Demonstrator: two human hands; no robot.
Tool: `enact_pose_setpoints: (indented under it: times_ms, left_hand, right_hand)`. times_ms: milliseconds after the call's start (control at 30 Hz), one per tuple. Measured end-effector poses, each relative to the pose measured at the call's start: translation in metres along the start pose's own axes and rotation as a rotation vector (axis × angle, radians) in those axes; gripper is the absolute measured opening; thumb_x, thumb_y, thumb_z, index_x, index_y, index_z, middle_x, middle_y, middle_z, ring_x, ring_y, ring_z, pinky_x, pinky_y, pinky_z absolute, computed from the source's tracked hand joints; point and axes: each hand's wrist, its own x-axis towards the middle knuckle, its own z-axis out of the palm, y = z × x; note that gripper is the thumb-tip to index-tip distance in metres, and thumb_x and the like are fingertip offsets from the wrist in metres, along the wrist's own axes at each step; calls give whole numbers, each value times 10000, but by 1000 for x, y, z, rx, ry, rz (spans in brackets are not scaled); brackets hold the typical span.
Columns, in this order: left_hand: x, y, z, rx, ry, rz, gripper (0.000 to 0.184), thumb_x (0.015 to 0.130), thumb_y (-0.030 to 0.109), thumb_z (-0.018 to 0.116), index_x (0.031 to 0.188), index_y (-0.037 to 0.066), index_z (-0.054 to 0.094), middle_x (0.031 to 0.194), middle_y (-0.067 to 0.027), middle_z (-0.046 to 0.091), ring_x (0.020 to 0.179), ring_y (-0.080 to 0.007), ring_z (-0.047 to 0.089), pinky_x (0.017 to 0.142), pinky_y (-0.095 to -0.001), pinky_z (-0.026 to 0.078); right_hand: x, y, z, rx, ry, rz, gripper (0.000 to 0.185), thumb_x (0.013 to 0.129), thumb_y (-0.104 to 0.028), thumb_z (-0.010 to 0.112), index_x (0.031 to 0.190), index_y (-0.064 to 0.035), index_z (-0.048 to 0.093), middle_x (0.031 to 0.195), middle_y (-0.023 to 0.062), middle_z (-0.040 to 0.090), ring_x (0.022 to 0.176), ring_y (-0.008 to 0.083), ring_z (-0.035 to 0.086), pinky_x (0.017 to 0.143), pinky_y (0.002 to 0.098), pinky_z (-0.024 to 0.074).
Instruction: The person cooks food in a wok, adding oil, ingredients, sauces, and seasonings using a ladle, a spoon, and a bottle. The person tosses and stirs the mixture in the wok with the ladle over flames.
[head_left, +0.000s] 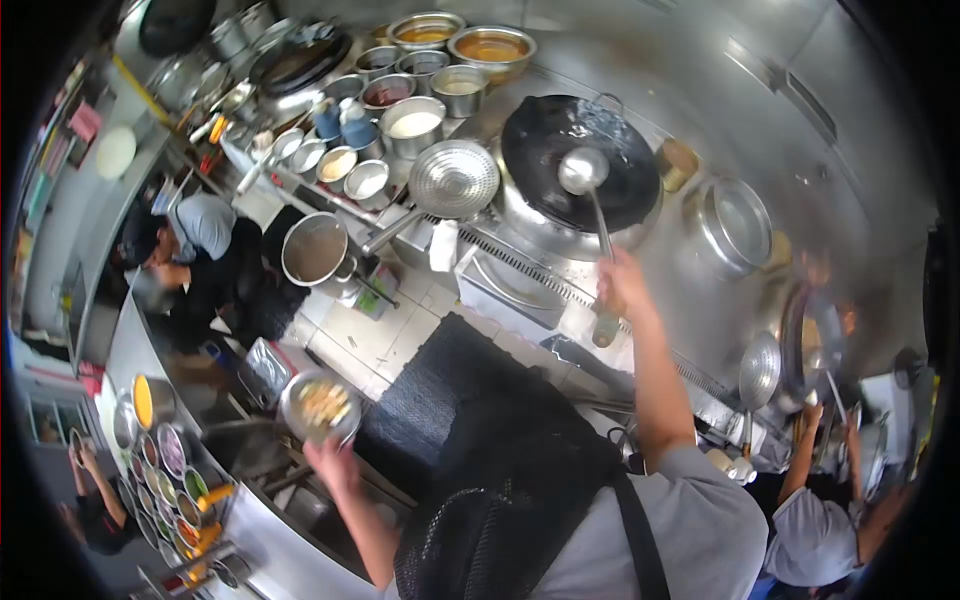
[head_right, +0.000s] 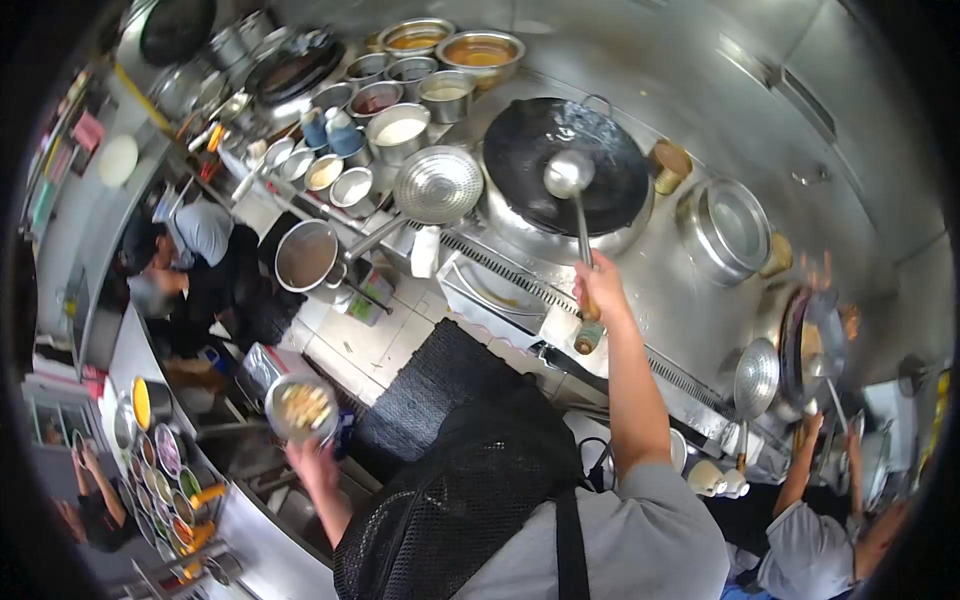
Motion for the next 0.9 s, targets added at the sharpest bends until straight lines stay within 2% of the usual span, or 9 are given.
enact_pose_setpoints:
  times_ms: [100, 167, 200, 300, 367, 400, 600, 833, 900]
  left_hand:
    - [18, -7, 188, -20, -395, -76, 521, 900, -32, 593, 1395, 79, 477, 1322, -123, 601, 1129, -278, 649, 844, -437, 618]
    - [24, -19, 305, -13, -585, -71, 467, 916, -15, 594, 1359, 97, 497, 1313, -116, 597, 1099, -279, 662, 800, -437, 635]
    - [27, -29, 358, 5, -662, 6, 404, 919, -7, 600, 1301, 84, 502, 1254, -108, 606, 1074, -271, 666, 787, -439, 639]
    - [15, -33, 492, 195, -756, 232, 171, 876, -19, 628, 1007, 45, 540, 1119, -98, 600, 983, -248, 649, 775, -399, 588]
    - [28, -49, 559, 607, -639, 992, 206, 803, -93, 614, 954, 28, 546, 1052, -142, 625, 1008, -336, 622, 870, -445, 525]
    - [19, -46, 586, 600, -669, 1074, 198, 778, -97, 617, 912, 18, 529, 1074, -158, 611, 1004, -374, 604, 899, -445, 500]
    - [-2, -53, 669, 673, -766, 1225, 220, 752, -116, 617, 886, 16, 504, 1280, -190, 573, 1099, -447, 601, 924, -490, 502]
    - [-19, -11, 710, 470, -651, 1465, 194, 740, -123, 632, 857, 9, 550, 1218, -197, 612, 1008, -427, 638, 853, -480, 530]
    - [-21, -17, 719, 433, -602, 1381, 189, 739, -121, 643, 840, 16, 561, 1222, -182, 619, 981, -415, 653, 835, -478, 539]
  right_hand:
    - [52, 27, -33, 196, -135, -5, 685, 944, -99, 623, 1582, -66, 379, 876, 238, 708, 779, 372, 745, 664, 494, 593]
    - [77, 58, -35, -680, 243, -515, 718, 922, -72, 637, 1592, -131, 386, 897, 218, 711, 884, 447, 722, 792, 531, 587]
    - [67, 50, -51, -740, 199, -379, 776, 896, -40, 634, 1605, -216, 371, 1067, 227, 706, 1007, 494, 681, 906, 559, 555]
    - [30, 50, -110, -909, 213, -376, 836, 865, 18, 613, 1605, -284, 367, 1231, 229, 666, 1039, 466, 687, 904, 551, 560]
    - [5, 47, -140, -1050, 180, -232, 861, 860, 93, 547, 1598, -326, 400, 1339, 269, 610, 1077, 448, 673, 933, 525, 550]
    - [-10, 37, -151, -1049, 155, -183, 880, 854, 95, 548, 1595, -355, 398, 1323, 245, 621, 1071, 431, 681, 930, 512, 558]
    - [-67, 30, -206, -1182, 173, -154, 929, 806, 93, 620, 1572, -392, 417, 1209, 130, 646, 1006, 361, 720, 837, 485, 596]
    - [-103, 20, -239, -1284, 287, -271, 914, 793, 69, 637, 1554, -403, 451, 1058, 81, 640, 897, 327, 724, 776, 464, 595]
    - [-107, 7, -235, -1285, 311, -299, 907, 796, 70, 633, 1551, -401, 457, 1025, 82, 632, 883, 325, 720, 762, 467, 594]
